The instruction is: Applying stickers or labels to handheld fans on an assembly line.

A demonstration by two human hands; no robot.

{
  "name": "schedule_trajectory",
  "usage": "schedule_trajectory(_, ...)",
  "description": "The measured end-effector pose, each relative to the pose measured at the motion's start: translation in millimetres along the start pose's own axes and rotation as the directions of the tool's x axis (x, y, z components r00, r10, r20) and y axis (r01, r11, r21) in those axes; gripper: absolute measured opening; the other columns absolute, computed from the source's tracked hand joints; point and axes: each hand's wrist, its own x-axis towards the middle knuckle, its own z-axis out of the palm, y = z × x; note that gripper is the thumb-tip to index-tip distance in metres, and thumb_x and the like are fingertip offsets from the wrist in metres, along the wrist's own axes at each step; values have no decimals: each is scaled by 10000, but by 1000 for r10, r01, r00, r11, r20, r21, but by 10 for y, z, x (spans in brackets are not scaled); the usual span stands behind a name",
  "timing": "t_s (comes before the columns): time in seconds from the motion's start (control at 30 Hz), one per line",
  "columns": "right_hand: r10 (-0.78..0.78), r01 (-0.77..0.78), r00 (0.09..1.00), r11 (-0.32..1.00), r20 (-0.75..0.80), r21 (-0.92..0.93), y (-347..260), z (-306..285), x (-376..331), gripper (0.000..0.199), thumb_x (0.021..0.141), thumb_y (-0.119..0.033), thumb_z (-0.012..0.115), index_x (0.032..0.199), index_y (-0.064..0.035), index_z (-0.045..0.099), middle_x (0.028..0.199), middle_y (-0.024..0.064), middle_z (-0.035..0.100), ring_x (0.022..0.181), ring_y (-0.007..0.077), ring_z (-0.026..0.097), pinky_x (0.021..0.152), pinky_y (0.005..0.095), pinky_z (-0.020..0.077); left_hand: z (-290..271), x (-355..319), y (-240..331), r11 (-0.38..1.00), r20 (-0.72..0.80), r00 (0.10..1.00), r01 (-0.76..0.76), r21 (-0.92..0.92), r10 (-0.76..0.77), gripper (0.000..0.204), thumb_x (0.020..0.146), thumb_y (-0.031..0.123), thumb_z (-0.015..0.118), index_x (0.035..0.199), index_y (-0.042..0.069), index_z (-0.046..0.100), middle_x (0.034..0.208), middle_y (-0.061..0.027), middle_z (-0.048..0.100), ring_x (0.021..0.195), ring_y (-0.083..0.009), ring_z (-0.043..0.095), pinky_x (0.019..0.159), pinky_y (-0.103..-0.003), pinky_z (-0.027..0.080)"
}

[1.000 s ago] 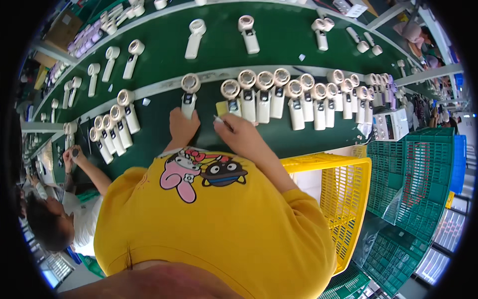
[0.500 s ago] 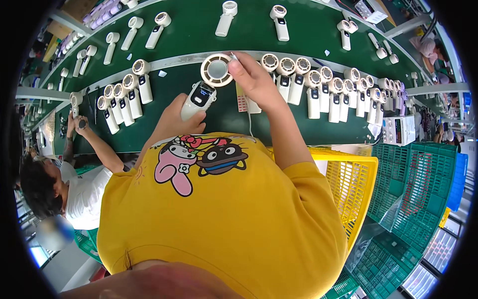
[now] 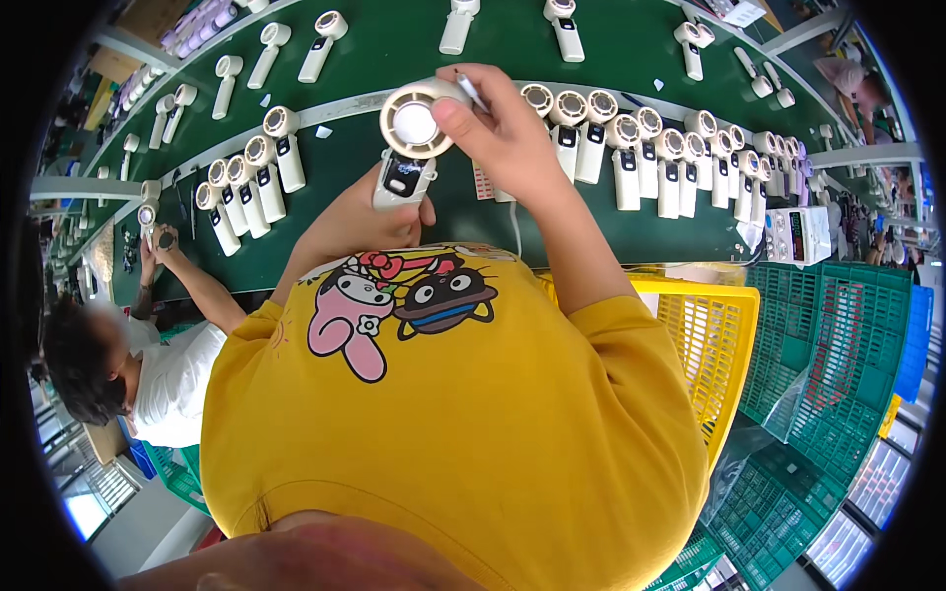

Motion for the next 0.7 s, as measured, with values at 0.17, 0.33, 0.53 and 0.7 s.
schedule_trajectory(0.17,29,-27,999,998,38,-57,-55,181,-68,425,899,-369,445,1162,-37,468,893,69,550,771,143,512,666,253,415,-209,-93,217,826,-108,900,-430,-364,421,580,791,308,572,1221,11,320,871,-182,535,484,-168,478,389,-207,362)
schedule_trajectory(0.33,213,-191,974,954,73,-231,66,198,-264,407,892,-342,439,1180,-56,459,837,56,560,760,146,534,669,260,421,-902,-1092,657,257,-201,207,-929,265,957,299,834,266,430,1081,98,425,959,-132,487,655,-157,438,672,-338,388)
schedule_trajectory(0.53,383,-318,915,877,123,-361,49,360,-295,334,874,-284,440,1083,-35,520,784,63,598,694,177,548,643,263,429,-984,-1644,932,282,-435,133,-912,298,891,355,802,301,506,1057,66,430,946,-65,427,622,-146,432,633,-302,328)
schedule_trajectory(0.7,472,-375,877,790,91,-485,78,378,-245,284,868,-271,436,928,-20,556,781,80,615,689,207,554,636,279,430,-491,-1536,1102,264,-186,229,-945,192,955,405,802,287,528,1103,38,422,954,-83,438,646,-154,439,654,-294,331)
